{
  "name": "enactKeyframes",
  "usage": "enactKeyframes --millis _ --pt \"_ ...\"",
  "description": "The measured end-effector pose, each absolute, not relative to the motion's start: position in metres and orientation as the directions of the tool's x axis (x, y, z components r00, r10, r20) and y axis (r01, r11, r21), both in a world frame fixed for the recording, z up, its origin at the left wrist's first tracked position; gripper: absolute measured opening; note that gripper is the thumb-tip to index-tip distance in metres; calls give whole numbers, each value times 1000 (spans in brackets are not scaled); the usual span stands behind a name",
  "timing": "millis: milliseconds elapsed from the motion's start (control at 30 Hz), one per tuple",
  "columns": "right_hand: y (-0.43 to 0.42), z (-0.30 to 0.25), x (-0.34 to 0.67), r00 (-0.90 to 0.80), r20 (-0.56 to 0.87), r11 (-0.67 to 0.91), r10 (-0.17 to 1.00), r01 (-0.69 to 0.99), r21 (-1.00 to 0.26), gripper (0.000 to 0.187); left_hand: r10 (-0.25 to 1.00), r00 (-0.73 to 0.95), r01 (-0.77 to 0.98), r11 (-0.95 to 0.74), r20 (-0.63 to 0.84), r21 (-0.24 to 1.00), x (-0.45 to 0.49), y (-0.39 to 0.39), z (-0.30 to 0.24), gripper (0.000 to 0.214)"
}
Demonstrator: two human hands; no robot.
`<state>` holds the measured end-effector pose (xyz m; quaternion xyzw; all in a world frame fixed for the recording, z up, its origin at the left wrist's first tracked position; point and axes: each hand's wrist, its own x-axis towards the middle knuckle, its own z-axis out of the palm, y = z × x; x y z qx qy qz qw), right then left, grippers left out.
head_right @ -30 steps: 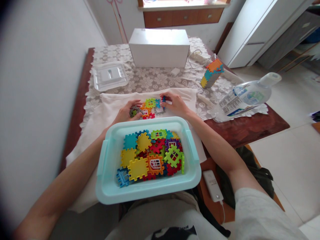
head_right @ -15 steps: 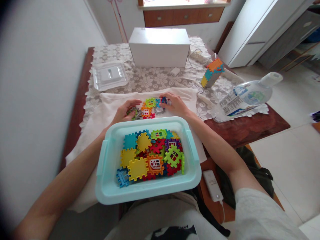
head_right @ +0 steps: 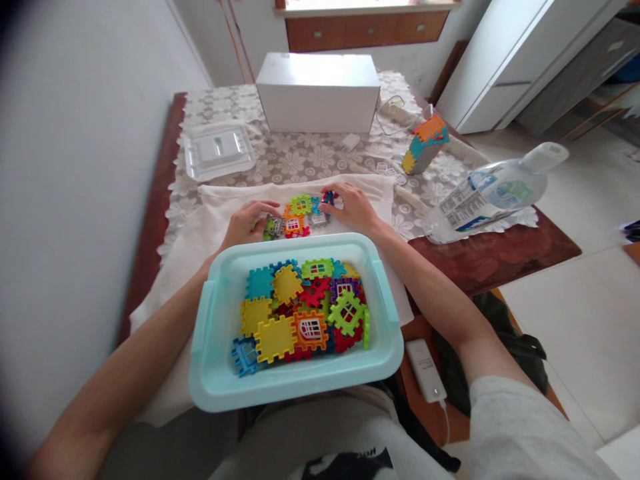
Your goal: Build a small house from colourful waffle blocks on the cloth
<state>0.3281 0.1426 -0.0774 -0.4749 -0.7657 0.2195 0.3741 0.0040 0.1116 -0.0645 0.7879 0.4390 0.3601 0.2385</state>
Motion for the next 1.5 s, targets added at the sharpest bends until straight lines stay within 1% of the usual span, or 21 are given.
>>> enactKeyframes --millis 100,167,233,400,500,600,733,833,900,1033,1133,1333,1400,1500 --pt "143 -78 329 -234 372 434 898 595 -676 25 899 257 667 -431 356 608 5 110 -66 21" --pt "143 -78 329 -221 372 426 902 607 -671 24 916 191 712 -376 352 593 5 109 -67 17" --pt "144 -78 329 -223 371 426 901 607 -671 23 922 163 717 -355 351 600 5 110 -68 17" --pt "145 -80 330 -219 364 419 905 603 -679 25 922 192 605 -381 337 699 3 114 -71 18" --pt "145 -80 331 -226 363 424 904 587 -690 26 921 206 565 -388 331 728 4 115 -71 20" --pt "145 -80 331 -223 354 415 908 587 -695 26 911 271 535 -412 312 738 7 112 -68 26" --pt "145 -79 332 -217 338 398 916 603 -691 27 851 450 512 -494 270 703 9 106 -59 33" --pt "146 -80 333 -224 334 399 916 608 -686 28 829 501 505 -513 249 694 9 102 -54 46" --pt "146 -81 334 -230 338 406 913 605 -684 29 831 506 505 -504 232 701 8 102 -54 47" --pt "148 -84 335 -247 380 451 891 572 -685 28 846 490 525 -479 210 704 6 106 -57 37" --pt "148 -85 335 -252 390 462 886 563 -685 28 851 465 532 -490 245 691 4 110 -62 34" --pt "147 -85 333 -232 387 448 892 564 -694 28 862 406 516 -491 304 702 4 112 -68 18" --pt "147 -83 332 -230 377 438 897 575 -691 28 862 404 519 -491 306 700 5 112 -69 21" --pt "146 -82 332 -230 359 422 905 594 -684 28 868 390 537 -485 307 691 4 112 -71 40"
